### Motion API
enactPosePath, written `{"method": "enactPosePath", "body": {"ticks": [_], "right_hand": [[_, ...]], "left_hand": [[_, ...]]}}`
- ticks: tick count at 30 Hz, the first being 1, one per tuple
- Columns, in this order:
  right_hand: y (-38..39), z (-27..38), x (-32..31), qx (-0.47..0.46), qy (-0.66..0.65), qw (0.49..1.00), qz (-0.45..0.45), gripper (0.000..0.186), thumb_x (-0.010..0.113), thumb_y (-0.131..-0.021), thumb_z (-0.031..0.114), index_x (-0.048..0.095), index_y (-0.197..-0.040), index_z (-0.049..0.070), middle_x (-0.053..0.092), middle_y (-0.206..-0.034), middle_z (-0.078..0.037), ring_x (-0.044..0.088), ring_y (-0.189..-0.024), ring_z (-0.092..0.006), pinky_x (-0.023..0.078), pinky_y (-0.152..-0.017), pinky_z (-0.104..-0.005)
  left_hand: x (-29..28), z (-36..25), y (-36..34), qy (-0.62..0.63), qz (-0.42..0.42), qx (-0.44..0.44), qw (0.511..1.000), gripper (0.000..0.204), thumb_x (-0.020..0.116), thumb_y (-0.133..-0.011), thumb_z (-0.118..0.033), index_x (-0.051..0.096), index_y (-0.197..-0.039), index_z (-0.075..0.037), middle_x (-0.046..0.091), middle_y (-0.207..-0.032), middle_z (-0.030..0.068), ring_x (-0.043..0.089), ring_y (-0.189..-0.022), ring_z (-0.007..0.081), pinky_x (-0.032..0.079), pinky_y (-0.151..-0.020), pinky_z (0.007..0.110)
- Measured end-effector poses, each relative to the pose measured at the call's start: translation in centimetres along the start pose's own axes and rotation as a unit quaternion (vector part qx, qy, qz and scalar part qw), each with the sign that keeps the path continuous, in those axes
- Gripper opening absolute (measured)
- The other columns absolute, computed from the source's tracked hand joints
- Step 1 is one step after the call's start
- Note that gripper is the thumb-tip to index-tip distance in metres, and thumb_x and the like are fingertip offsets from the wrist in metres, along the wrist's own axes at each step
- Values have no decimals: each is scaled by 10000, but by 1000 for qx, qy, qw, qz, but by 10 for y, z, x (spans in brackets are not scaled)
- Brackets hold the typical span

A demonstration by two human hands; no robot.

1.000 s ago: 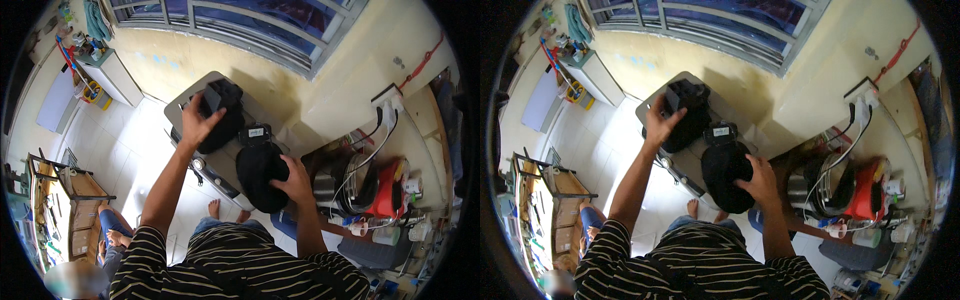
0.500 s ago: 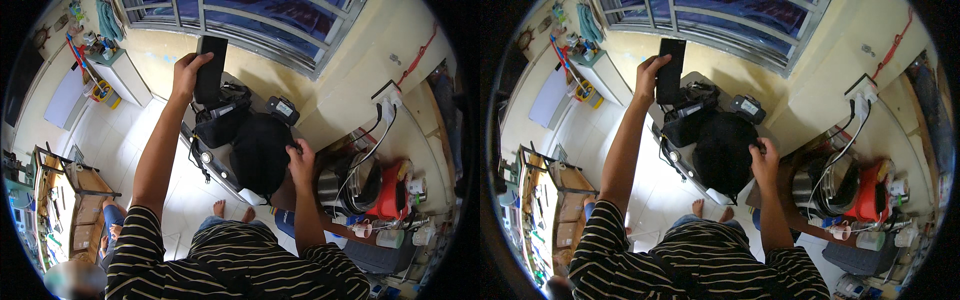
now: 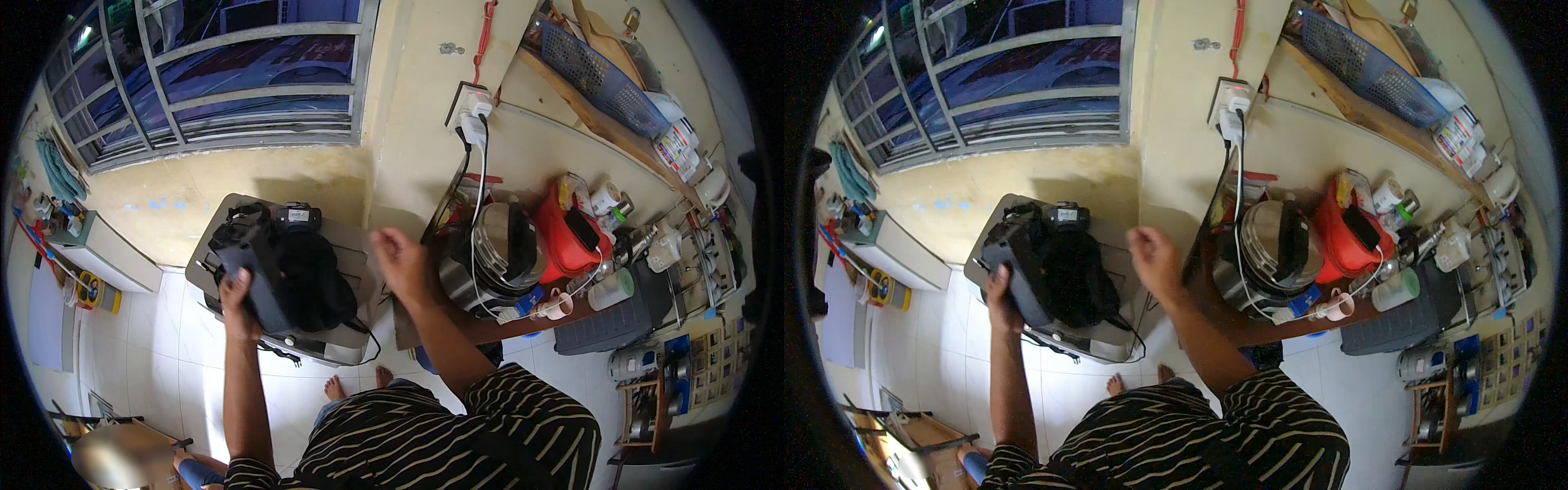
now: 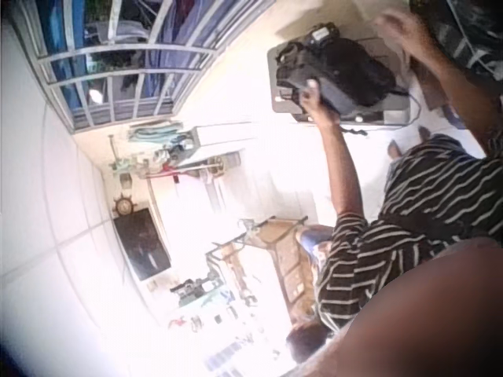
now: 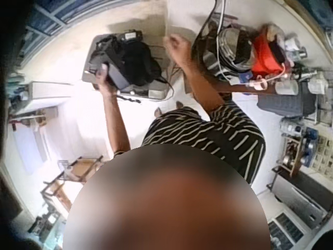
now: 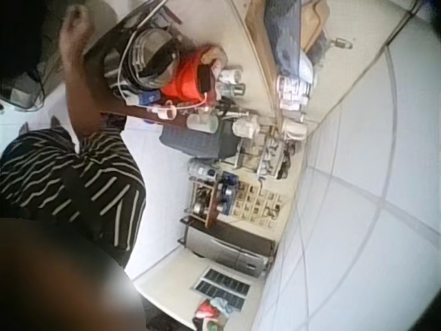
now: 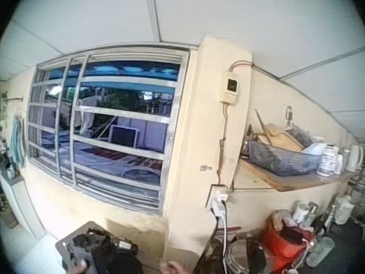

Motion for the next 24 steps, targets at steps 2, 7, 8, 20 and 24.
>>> {"method": "enactPosePath", "body": {"ticks": [2,7,8,20,24], "right_hand": [[-15,-6,-38,46,24,996,-78,458,729,-849,189,559,-1231,0,656,-837,-119,642,-739,-194,503,-667,-309],[-66,-42,-80,55,42,994,-89,746,772,-803,254,409,-1407,10,624,-791,-79,580,-696,-162,482,-655,-323],[-63,-48,-81,80,61,994,-37,721,775,-800,270,442,-1386,12,629,-795,-87,582,-697,-159,481,-654,-321],[-32,-17,-142,-74,27,965,-250,285,762,-840,204,617,-1003,21,577,-691,-9,529,-634,-90,428,-587,-247],[-38,-11,-154,-51,54,984,-160,230,756,-838,182,667,-963,10,572,-668,-1,520,-626,-94,426,-585,-249]], "left_hand": [[11,20,13,-22,-26,-32,999,561,791,-764,-258,540,-1181,22,653,-1060,132,653,-939,240,512,-869,360],[62,44,33,-7,138,-44,989,677,861,-642,-84,544,-1236,-24,643,-1085,56,607,-1003,161,466,-919,307],[70,44,35,-26,155,-45,987,675,863,-634,-57,551,-1232,-27,643,-1089,49,606,-1002,153,467,-916,304],[110,41,29,-100,222,-39,969,602,853,-625,14,576,-1159,-18,645,-1052,39,611,-962,135,481,-885,274],[120,45,33,-102,241,-32,965,623,849,-600,59,578,-1156,-19,639,-1083,45,600,-1014,143,475,-916,285]]}}
Point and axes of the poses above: each hand's wrist, its own y-axis away from the middle knuckle, its own x-axis out of the palm, z = x × y, the point moved 2 cm from there along -y, towards the middle knuckle
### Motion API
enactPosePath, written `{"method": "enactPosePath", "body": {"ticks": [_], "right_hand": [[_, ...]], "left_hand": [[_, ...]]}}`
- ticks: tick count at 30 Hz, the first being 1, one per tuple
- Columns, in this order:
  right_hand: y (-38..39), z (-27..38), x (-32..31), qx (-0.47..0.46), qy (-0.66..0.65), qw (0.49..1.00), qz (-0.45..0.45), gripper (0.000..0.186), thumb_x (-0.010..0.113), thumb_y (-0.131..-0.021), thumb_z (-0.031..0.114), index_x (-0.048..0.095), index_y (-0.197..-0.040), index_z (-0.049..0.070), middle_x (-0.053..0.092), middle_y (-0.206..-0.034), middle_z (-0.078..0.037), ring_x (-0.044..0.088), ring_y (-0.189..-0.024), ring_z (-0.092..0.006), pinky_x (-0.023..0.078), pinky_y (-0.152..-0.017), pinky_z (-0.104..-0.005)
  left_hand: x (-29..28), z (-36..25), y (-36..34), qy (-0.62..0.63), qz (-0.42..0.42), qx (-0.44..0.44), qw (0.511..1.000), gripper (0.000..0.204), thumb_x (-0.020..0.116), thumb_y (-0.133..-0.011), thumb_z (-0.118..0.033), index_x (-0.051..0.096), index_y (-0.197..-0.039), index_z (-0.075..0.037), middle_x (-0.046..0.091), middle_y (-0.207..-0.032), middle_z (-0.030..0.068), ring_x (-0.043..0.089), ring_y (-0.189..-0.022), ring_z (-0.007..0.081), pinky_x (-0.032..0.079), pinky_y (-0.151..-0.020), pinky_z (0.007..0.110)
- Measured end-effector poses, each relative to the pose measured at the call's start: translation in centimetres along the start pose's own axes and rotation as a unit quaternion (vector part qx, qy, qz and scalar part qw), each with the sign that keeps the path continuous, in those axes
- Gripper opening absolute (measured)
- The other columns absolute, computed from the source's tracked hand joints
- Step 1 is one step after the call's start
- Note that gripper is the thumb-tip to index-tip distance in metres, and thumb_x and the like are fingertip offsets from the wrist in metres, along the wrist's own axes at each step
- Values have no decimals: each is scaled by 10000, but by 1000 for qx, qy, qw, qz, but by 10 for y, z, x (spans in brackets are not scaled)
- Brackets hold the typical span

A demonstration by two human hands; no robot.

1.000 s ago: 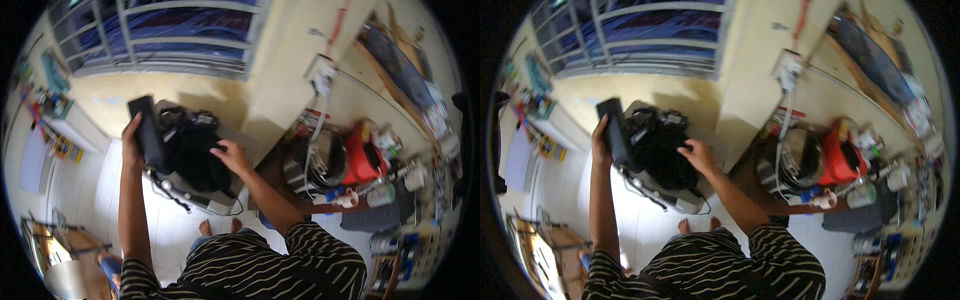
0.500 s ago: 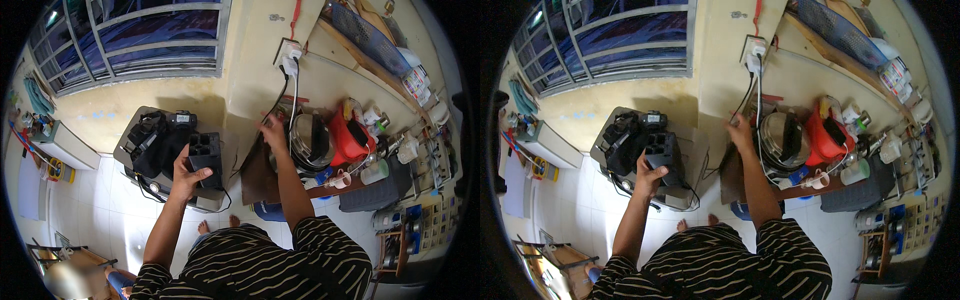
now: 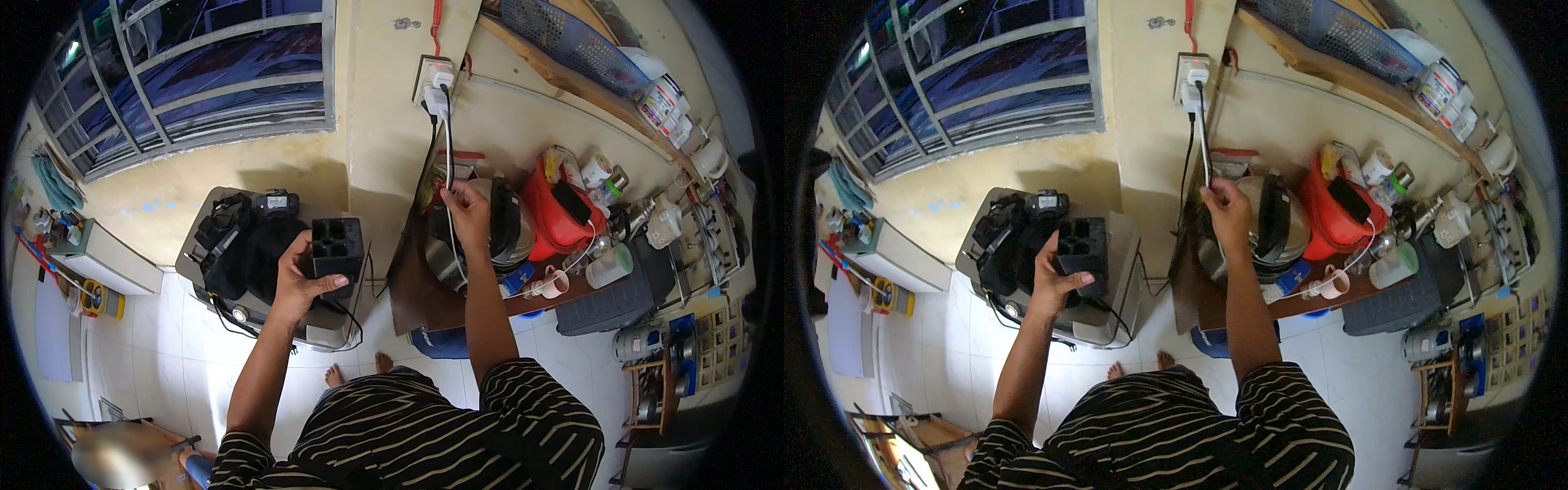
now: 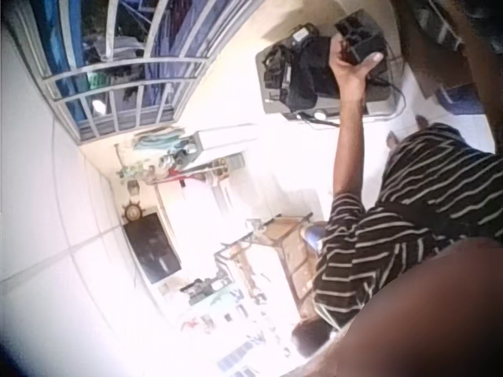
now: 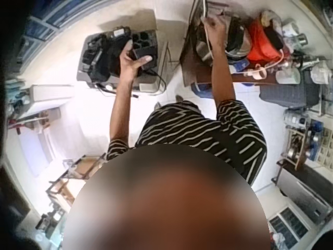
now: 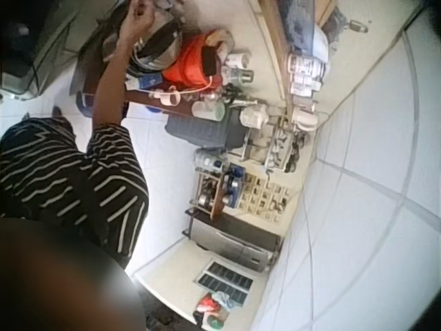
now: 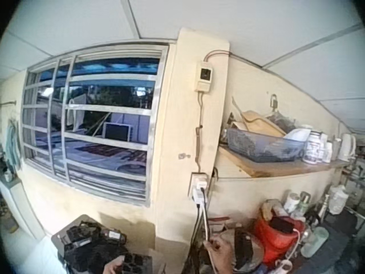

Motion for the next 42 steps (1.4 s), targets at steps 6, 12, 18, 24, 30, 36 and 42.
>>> {"method": "enactPosePath", "body": {"ticks": [6,12,18,24,30,36,42], "right_hand": [[27,37,-53,-29,30,999,20,181,721,-849,121,713,-922,-45,598,-661,-32,531,-631,-94,428,-594,-261],[39,56,-70,-34,116,991,50,135,700,-826,87,710,-878,-38,657,-738,-64,576,-684,-107,451,-620,-272],[114,56,-32,143,9,855,499,111,707,-815,110,734,-881,24,690,-810,-82,619,-746,-115,487,-681,-278],[141,89,-10,27,-20,751,659,162,731,-834,156,736,-953,45,691,-897,-83,648,-817,-168,503,-701,-297],[110,157,-5,-75,-127,763,630,142,710,-853,102,679,-943,-4,692,-915,-105,671,-825,-172,527,-694,-288],[53,193,14,-21,-286,867,408,93,653,-875,-39,606,-953,-53,683,-912,-140,696,-854,-209,567,-773,-292],[48,195,45,-87,-204,854,471,131,661,-855,-62,582,-959,-68,675,-905,-179,692,-821,-215,579,-774,-320]], "left_hand": [[-4,1,-2,-90,0,58,994,621,868,-613,28,580,-1161,-17,628,-1067,22,585,-1013,128,448,-938,276],[0,6,-8,-47,6,53,997,611,860,-625,36,574,-1163,-15,635,-1059,23,592,-1006,125,459,-928,274],[-6,8,-7,-20,18,61,998,571,851,-646,2,583,-1150,-28,644,-1038,24,597,-967,118,464,-898,265],[-17,8,-1,27,8,39,999,568,861,-643,-49,599,-1146,-17,644,-1008,20,587,-928,107,447,-874,247],[-26,1,11,-25,50,49,997,573,867,-625,-16,605,-1134,6,641,-984,14,580,-924,97,435,-875,237],[-33,1,29,-49,86,32,995,579,889,-604,-48,625,-1115,13,648,-983,13,575,-910,89,439,-855,239],[-33,-5,39,-23,107,-1,994,583,893,-605,-92,630,-1110,33,663,-970,33,586,-881,94,448,-833,239]]}}
Point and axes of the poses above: each hand's wrist, its own y-axis away from the middle knuckle, its own x-axis out of the palm, z = x × y, the point moved 2 cm from there along -y, towards the middle knuckle
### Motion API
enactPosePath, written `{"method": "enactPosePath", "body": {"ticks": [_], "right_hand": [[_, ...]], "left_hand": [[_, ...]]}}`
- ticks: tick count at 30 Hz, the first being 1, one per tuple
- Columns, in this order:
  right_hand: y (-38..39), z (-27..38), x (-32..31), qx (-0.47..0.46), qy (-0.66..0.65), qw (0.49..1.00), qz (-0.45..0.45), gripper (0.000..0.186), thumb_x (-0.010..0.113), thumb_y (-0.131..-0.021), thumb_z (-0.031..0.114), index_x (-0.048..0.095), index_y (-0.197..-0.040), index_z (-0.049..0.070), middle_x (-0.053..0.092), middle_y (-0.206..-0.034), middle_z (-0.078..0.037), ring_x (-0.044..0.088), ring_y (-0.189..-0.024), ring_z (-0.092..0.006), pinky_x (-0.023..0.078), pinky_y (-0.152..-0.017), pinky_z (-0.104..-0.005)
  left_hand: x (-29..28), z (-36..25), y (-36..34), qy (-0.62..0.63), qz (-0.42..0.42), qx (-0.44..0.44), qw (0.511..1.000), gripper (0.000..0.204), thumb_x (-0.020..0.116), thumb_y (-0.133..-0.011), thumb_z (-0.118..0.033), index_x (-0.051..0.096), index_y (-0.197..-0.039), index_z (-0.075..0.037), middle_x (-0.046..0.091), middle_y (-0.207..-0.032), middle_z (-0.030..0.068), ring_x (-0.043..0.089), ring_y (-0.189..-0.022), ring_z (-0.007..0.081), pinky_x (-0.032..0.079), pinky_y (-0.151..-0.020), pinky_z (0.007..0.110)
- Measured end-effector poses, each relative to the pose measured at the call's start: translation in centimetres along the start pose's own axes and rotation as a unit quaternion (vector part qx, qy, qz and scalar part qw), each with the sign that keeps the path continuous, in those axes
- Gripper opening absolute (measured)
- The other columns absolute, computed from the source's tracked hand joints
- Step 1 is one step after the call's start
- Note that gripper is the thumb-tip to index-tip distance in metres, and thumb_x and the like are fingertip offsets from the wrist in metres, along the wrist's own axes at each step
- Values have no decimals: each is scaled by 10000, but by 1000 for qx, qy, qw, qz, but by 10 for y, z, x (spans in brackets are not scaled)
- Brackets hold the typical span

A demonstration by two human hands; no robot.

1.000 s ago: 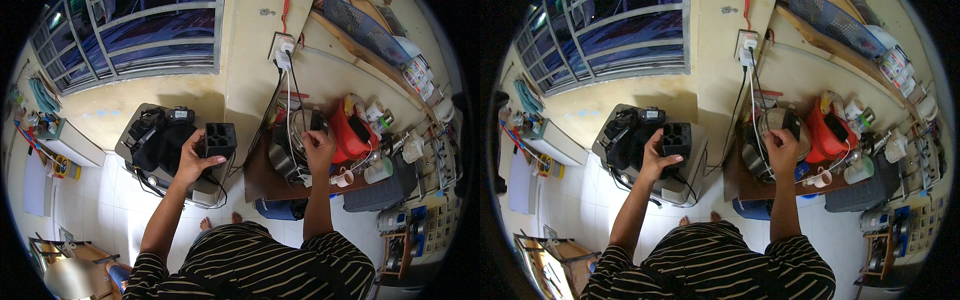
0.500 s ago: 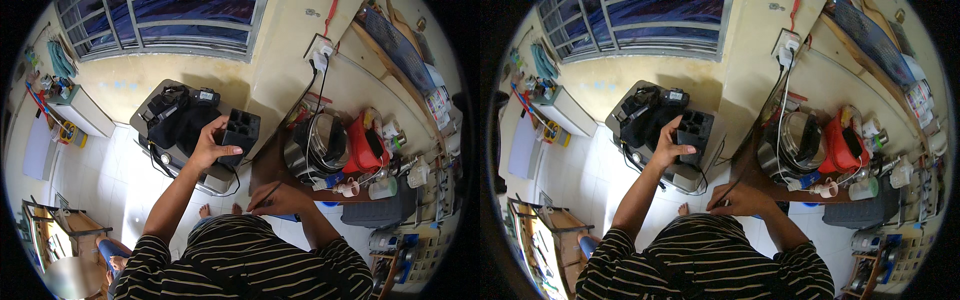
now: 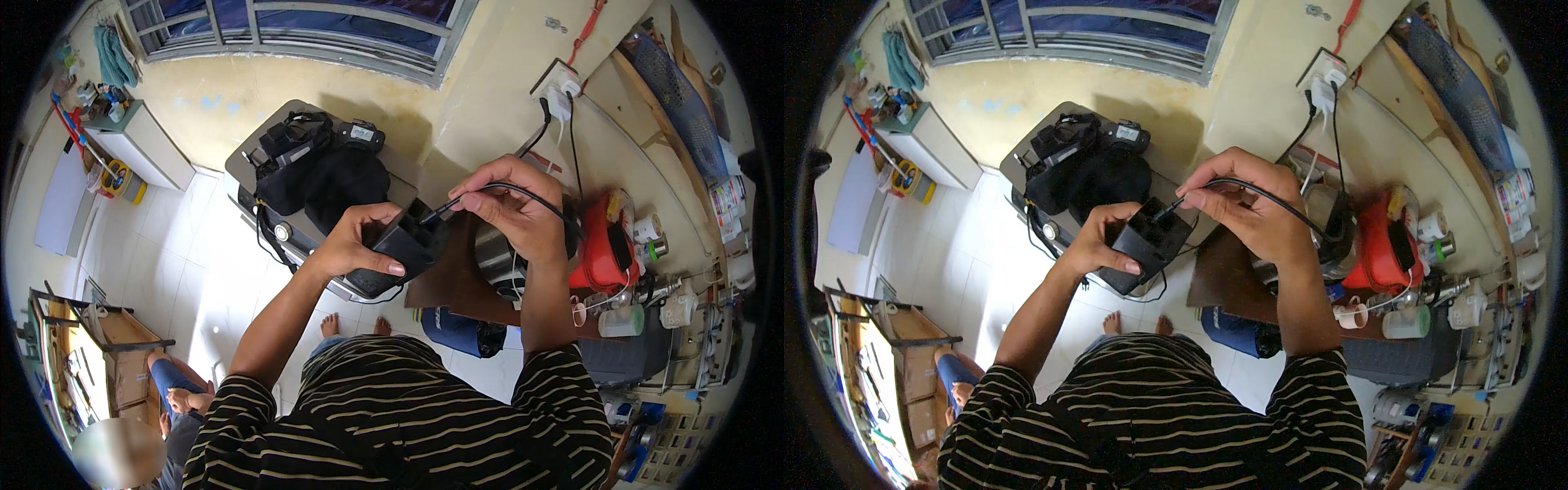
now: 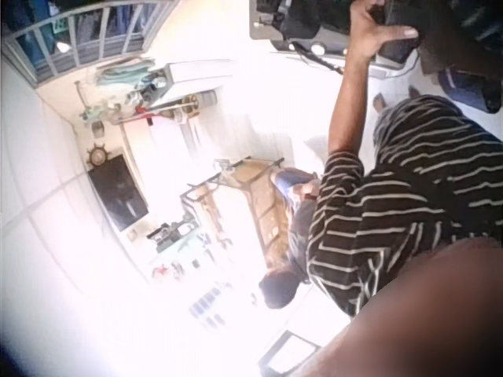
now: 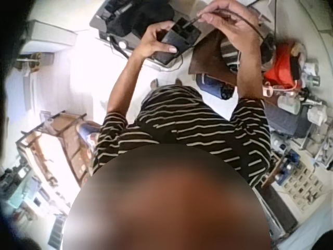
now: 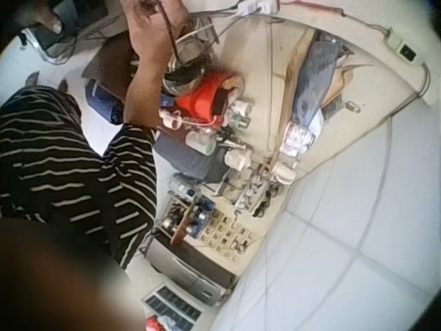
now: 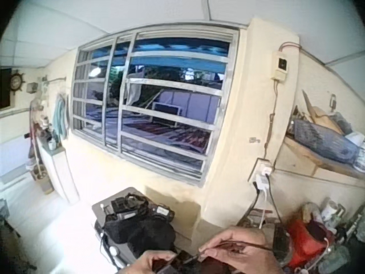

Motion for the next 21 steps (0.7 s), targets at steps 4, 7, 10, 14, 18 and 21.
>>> {"method": "enactPosePath", "body": {"ticks": [4,7,10,14,18,21], "right_hand": [[-5,-3,0,37,40,999,7,156,664,-850,-64,581,-982,-54,676,-883,-139,684,-810,-172,559,-745,-268],[-9,-6,-2,72,61,995,-26,189,678,-843,-52,582,-1006,-40,670,-852,-101,673,-791,-140,542,-722,-241],[-12,-10,-1,84,62,995,-4,201,678,-843,-44,585,-1021,-34,663,-831,-75,660,-772,-119,534,-713,-229],[-13,-15,-4,107,33,994,-13,222,686,-849,-21,599,-1053,-33,660,-826,-60,652,-769,-108,530,-708,-227],[-12,-21,-6,143,14,990,-14,182,725,-836,38,655,-994,-20,666,-810,-49,643,-758,-93,515,-693,-216],[-13,-25,-8,144,77,987,1,138,725,-852,74,677,-942,-20,671,-796,-43,634,-758,-86,508,-696,-218]], "left_hand": [[3,-3,-1,12,-2,-20,1000,540,879,-635,-94,632,-1091,54,668,-934,42,600,-846,97,464,-789,231],[8,-3,-6,5,-15,-44,999,502,871,-657,-89,639,-1076,58,674,-921,45,607,-830,96,472,-768,231],[11,-4,-11,13,-29,-55,998,474,863,-673,-87,645,-1067,60,678,-919,50,614,-823,97,478,-762,236],[14,-6,-16,33,-35,-63,997,468,859,-681,-102,650,-1068,59,682,-925,61,620,-826,102,485,-769,244],[15,-6,-18,26,-57,-65,996,482,859,-684,-129,653,-1075,64,689,-926,77,626,-828,112,492,-770,248],[14,-7,-18,18,-59,-60,996,497,861,-679,-147,654,-1075,70,693,-924,86,629,-819,118,497,-767,252]]}}
Point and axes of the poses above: each hand's wrist, its own y-axis away from the middle knuckle, its own x-axis out of the palm, z = x × y, the point moved 2 cm from there along -y, towards the middle knuckle
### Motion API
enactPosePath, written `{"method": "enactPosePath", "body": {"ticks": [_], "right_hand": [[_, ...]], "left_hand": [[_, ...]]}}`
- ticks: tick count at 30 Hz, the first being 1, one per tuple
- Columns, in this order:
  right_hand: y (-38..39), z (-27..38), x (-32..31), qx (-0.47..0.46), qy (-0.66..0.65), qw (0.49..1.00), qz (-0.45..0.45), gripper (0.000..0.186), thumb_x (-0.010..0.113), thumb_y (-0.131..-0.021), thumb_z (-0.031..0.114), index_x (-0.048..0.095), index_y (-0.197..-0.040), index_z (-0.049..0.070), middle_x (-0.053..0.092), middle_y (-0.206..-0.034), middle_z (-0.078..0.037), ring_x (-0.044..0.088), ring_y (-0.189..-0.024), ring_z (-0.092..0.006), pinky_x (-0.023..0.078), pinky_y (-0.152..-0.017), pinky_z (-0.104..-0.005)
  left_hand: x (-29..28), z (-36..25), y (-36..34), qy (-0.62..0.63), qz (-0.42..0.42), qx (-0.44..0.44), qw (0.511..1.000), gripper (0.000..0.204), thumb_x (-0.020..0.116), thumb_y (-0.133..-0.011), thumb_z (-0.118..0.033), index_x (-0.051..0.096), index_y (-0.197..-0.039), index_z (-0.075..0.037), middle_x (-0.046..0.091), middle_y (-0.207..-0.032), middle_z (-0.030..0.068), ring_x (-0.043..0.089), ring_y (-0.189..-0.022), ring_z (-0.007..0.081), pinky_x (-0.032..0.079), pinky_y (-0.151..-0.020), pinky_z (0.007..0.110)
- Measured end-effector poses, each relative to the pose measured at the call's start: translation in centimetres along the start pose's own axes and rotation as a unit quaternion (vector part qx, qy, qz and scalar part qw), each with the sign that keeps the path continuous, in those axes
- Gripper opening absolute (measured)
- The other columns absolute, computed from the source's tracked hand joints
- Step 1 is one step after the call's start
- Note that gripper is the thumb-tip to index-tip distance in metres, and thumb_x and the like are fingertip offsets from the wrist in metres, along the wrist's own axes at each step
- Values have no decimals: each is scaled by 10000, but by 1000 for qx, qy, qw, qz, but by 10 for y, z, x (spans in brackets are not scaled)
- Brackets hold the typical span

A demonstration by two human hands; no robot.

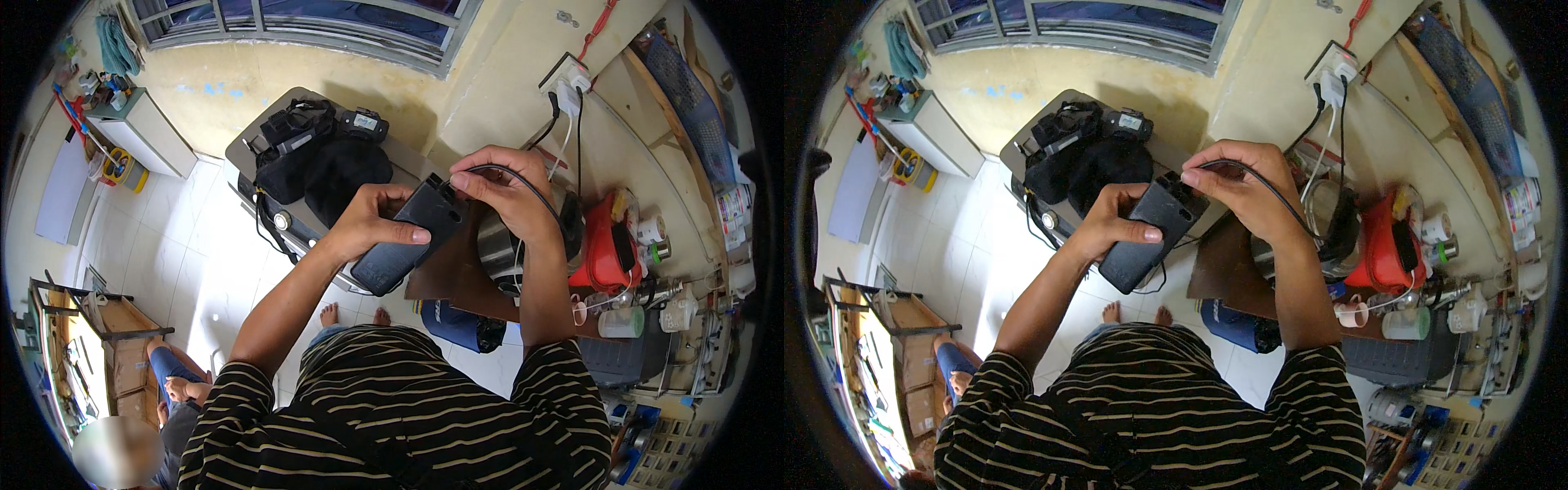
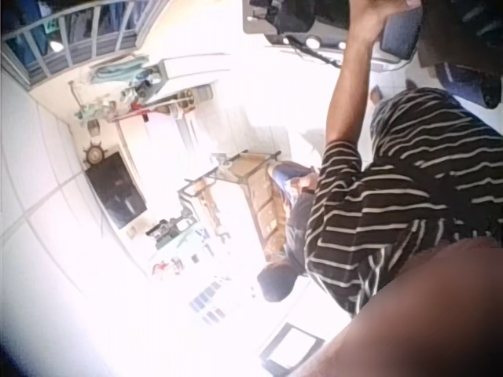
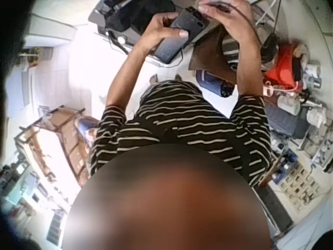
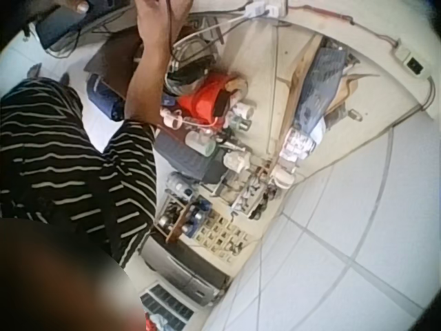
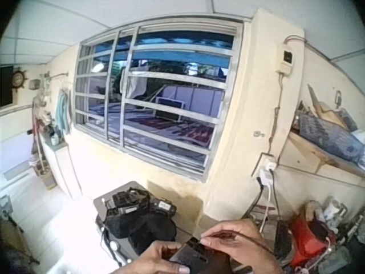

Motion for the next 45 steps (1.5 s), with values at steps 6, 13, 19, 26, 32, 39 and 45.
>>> {"method": "enactPosePath", "body": {"ticks": [6,13,19,26,32,39,45], "right_hand": [[-4,-3,-5,-8,60,997,39,132,707,-880,105,665,-909,-17,658,-790,-26,589,-747,-76,484,-696,-223],[-9,-6,-2,-11,32,999,39,136,722,-857,141,671,-886,18,609,-719,20,514,-675,-43,438,-628,-212],[-11,-1,-4,4,70,995,70,138,681,-906,131,645,-903,-3,624,-792,-1,539,-744,-52,451,-684,-209],[-20,-12,-3,1,115,992,58,139,690,-884,146,668,-891,9,655,-753,-20,558,-672,-73,463,-630,-235],[-30,-38,3,36,33,990,132,128,682,-891,126,677,-936,6,651,-741,-14,568,-687,-65,451,-618,-235],[2,-60,41,97,-29,936,338,166,693,-900,178,661,-878,17,632,-727,12,561,-652,-53,439,-586,-208],[10,-60,36,44,-120,938,321,243,734,-871,230,654,-832,3,587,-610,1,524,-524,-66,404,-487,-216]], "left_hand": [[0,0,2,-12,5,-12,1000,513,860,-684,-200,659,-1066,77,689,-891,82,629,-785,118,497,-742,243],[0,1,5,11,-13,-39,999,567,802,-740,-396,675,-1003,90,671,-799,90,618,-683,117,492,-637,237],[-1,-3,5,-2,-11,-71,997,603,772,-761,-466,679,-994,83,666,-772,83,617,-648,119,493,-615,237],[7,6,9,148,-48,-149,977,664,579,-890,-578,635,-1075,57,691,-847,154,665,-667,185,539,-597,295],[20,25,15,236,37,-196,951,873,172,-925,-710,424,-1361,3,634,-1008,262,672,-650,359,576,-551,404],[76,62,84,425,46,-103,898,983,290,-817,-830,383,-1379,-29,558,-1199,252,668,-909,369,572,-808,455],[74,50,88,216,3,-169,962,861,573,-769,-646,446,-1262,48,591,-1096,265,655,-852,362,556,-749,461]]}}
Point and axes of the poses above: each hand's wrist, its own y-axis away from the middle knuckle, its own x-axis out of the palm, z = x × y, the point moved 2 cm from there along -y, towards the middle knuckle
